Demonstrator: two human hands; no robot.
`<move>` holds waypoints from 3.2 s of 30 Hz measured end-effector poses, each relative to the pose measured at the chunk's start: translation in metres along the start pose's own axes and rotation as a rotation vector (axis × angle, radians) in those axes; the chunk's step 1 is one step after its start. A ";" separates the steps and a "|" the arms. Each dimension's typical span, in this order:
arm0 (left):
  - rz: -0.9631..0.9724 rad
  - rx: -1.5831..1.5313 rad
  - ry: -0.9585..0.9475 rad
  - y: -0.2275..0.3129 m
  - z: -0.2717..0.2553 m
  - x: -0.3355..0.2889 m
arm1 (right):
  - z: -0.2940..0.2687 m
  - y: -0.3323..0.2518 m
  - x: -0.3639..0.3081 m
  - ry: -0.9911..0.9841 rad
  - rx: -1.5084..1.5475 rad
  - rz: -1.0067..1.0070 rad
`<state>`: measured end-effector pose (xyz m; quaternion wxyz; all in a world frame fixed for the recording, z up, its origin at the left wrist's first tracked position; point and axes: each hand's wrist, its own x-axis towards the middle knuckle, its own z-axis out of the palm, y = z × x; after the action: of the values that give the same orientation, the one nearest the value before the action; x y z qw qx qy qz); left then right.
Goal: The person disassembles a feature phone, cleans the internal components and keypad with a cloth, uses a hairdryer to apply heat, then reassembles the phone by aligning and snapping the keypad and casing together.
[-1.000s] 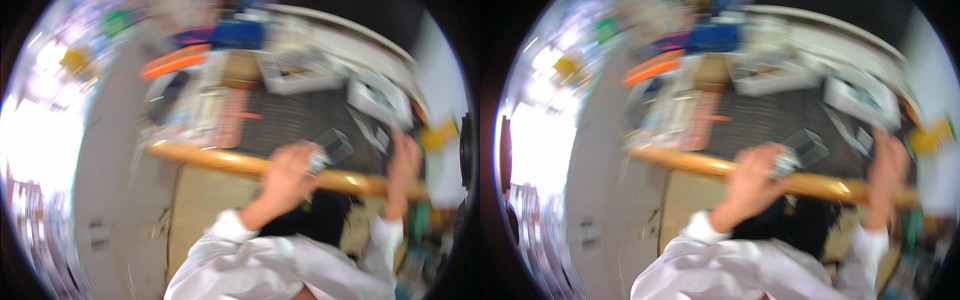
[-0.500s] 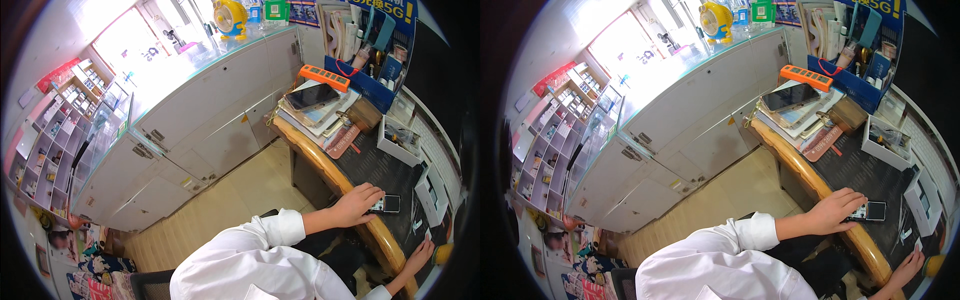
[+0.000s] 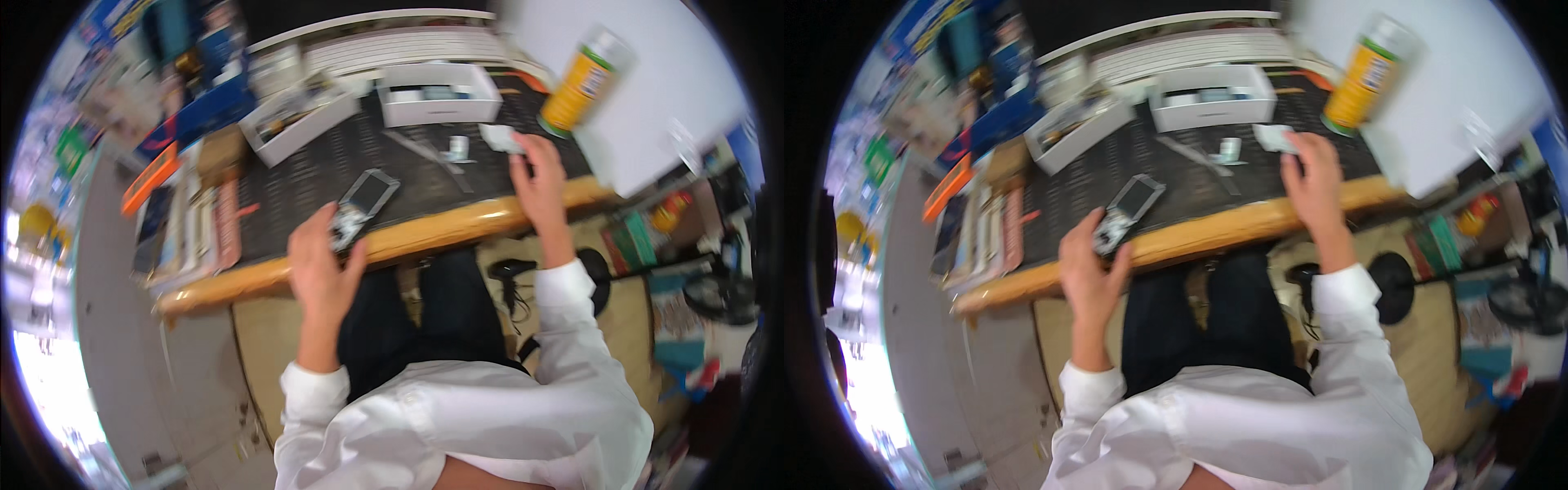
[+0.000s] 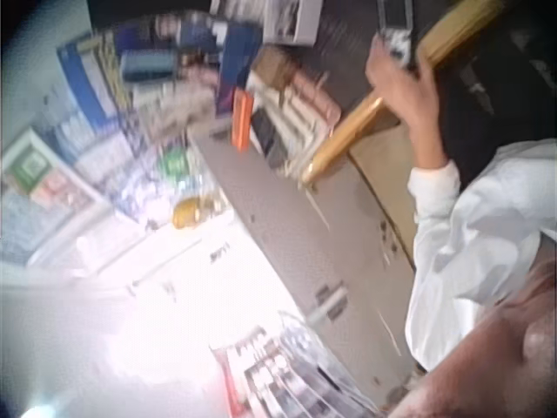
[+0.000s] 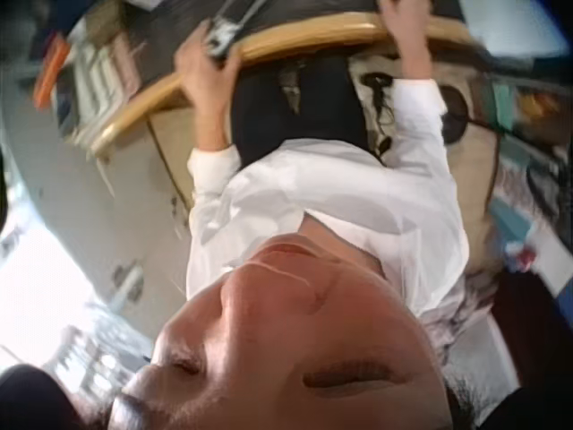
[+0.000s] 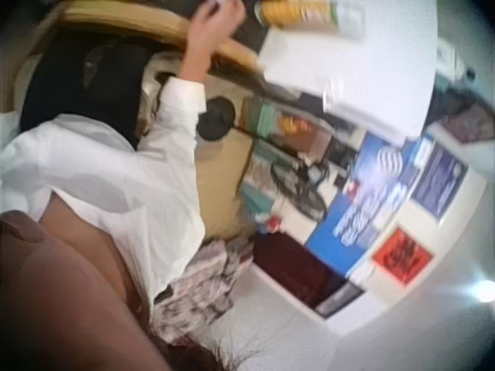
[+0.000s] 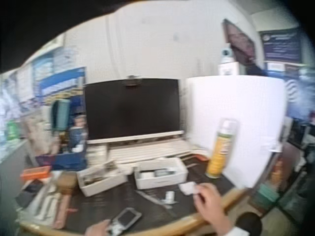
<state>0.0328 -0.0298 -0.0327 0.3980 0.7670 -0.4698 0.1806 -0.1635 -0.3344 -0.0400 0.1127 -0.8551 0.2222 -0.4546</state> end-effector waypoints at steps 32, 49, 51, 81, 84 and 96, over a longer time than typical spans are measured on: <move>-0.117 -0.069 -0.002 0.006 -0.006 0.003 | 0.006 -0.045 0.066 -0.427 0.143 0.269; -0.536 -1.291 -0.037 0.050 -0.030 0.009 | 0.009 -0.187 0.003 -0.887 1.502 0.886; -0.612 -1.403 -0.018 0.049 -0.029 0.006 | 0.006 -0.192 0.000 -0.868 1.436 0.862; -0.647 -1.062 -0.286 0.045 -0.046 -0.037 | -0.007 -0.147 0.004 -0.736 0.911 0.146; -0.536 -0.690 -0.123 0.037 -0.041 -0.037 | 0.013 -0.131 0.019 -0.677 0.851 0.195; -0.149 -0.095 0.035 0.010 -0.017 -0.026 | 0.054 -0.120 0.032 -0.718 0.842 0.174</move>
<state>0.0125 -0.0035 -0.0345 0.4547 0.7768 -0.4122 0.1413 -0.0702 -0.2457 0.0006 0.5502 -0.8159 0.0389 -0.1733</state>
